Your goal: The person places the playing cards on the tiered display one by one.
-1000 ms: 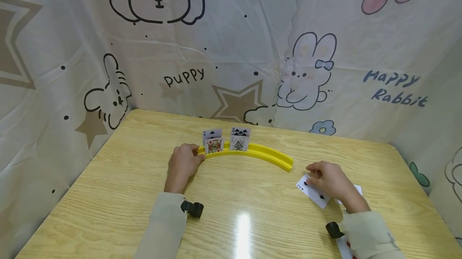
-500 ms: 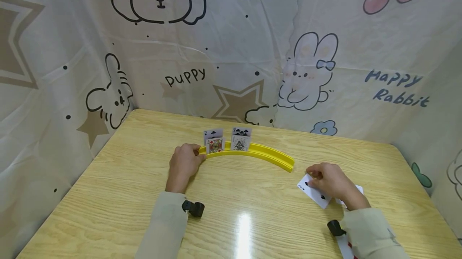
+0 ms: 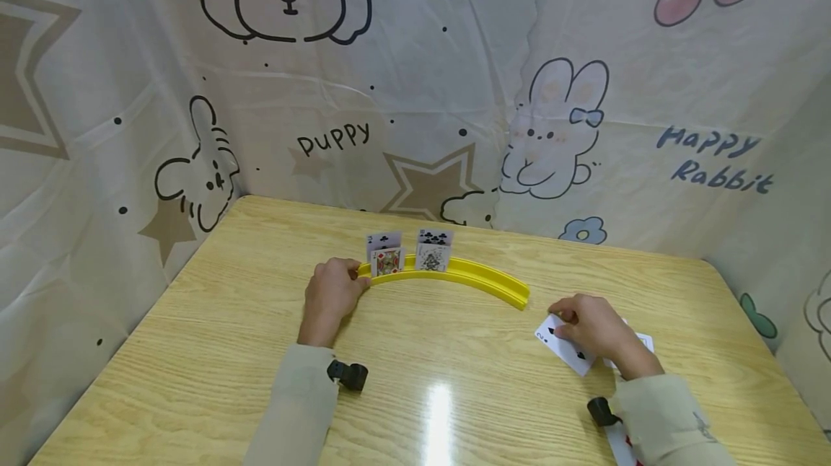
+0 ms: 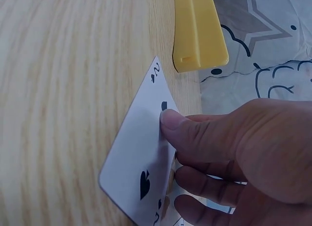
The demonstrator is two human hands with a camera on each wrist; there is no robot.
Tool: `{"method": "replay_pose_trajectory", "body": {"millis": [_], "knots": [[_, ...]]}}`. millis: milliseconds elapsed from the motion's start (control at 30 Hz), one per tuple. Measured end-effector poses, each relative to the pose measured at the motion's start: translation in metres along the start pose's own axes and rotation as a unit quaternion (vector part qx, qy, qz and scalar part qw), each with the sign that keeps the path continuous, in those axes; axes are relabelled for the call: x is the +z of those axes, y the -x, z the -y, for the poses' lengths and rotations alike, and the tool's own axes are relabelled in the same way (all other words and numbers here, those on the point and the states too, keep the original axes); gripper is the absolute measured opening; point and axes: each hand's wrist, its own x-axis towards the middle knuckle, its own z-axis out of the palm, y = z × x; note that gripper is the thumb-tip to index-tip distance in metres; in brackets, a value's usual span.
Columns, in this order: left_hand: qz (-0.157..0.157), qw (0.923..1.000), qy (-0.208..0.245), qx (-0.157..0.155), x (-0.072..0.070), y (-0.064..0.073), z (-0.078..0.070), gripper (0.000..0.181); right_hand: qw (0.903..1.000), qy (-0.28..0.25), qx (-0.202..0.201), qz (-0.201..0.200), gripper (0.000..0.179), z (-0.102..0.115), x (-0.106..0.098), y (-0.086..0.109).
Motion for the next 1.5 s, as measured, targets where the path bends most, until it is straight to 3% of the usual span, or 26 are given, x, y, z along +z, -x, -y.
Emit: {"method": "replay_pose_trajectory", "body": {"millis": [433, 667, 1500], "knots": [[0.003, 1.0, 0.003, -0.005, 0.0, -0.001, -0.001, 0.038, 0.9991, -0.031, 0.026, -0.014, 0.011, 0.002, 0.003, 0.002], [0.001, 1.0, -0.003, 0.004, -0.001, 0.0, 0.0, 0.037, 0.999, -0.042, 0.014, -0.012, 0.012, 0.006, -0.005, 0.006], [-0.003, 0.9999, -0.009, 0.01, -0.001, 0.001, 0.0, 0.037, 0.9949, -0.068, -0.038, -0.064, 0.018, 0.021, -0.026, 0.012]]}}
